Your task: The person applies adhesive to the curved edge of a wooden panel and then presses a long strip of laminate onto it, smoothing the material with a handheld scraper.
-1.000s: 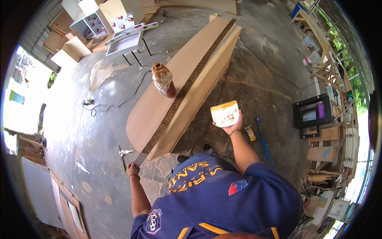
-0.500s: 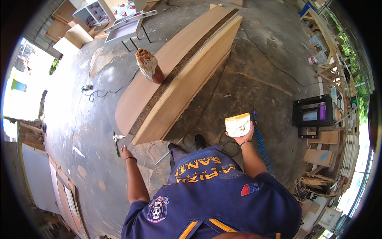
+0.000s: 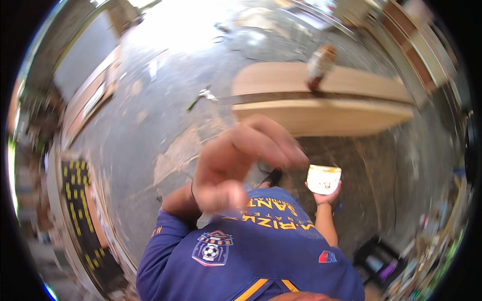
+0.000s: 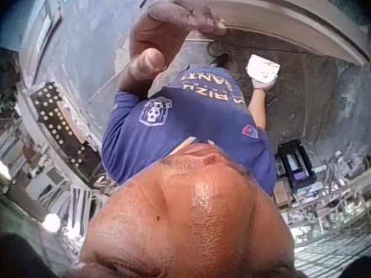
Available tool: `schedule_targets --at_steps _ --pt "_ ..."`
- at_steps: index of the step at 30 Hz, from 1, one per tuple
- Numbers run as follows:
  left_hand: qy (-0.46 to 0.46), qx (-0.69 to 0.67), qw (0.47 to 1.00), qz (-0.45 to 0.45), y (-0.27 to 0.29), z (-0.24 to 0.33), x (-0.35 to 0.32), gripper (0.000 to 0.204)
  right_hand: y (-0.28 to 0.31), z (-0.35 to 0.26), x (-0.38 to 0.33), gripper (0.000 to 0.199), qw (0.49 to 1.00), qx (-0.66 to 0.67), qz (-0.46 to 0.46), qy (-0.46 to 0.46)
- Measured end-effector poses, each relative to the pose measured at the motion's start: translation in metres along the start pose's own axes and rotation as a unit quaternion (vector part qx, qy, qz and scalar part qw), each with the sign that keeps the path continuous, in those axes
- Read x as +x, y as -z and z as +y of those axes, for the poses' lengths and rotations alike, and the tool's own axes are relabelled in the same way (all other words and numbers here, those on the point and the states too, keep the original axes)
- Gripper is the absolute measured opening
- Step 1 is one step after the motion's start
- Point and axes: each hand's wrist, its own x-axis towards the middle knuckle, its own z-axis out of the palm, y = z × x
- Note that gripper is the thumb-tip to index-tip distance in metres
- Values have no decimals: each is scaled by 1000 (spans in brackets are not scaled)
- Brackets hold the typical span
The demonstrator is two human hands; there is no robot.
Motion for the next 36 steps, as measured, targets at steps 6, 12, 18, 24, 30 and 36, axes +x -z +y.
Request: schedule_targets --at_steps 6,12,18,24,30,36 --pt "-112 0 994 4 -23 132 -49 38 -42 50 -6 81 988 -106 -24 -111" --pt "-160 64 983 69 -47 175 -99 27 -57 117 15 82 959 -168 -92 -209" --pt "-174 104 972 119 -74 197 -117 19 -106 171 6 79 922 -211 -161 -282" --pt "-150 39 981 114 -60 204 -101 18 -116 160 32 84 904 -118 -241 -332" --pt "-114 122 968 189 -9 171 -124 21 -113 142 20 96 931 -65 -228 -277" --pt "144 189 884 404 112 44 -200 31 -104 92 -6 84 948 42 -257 -180"
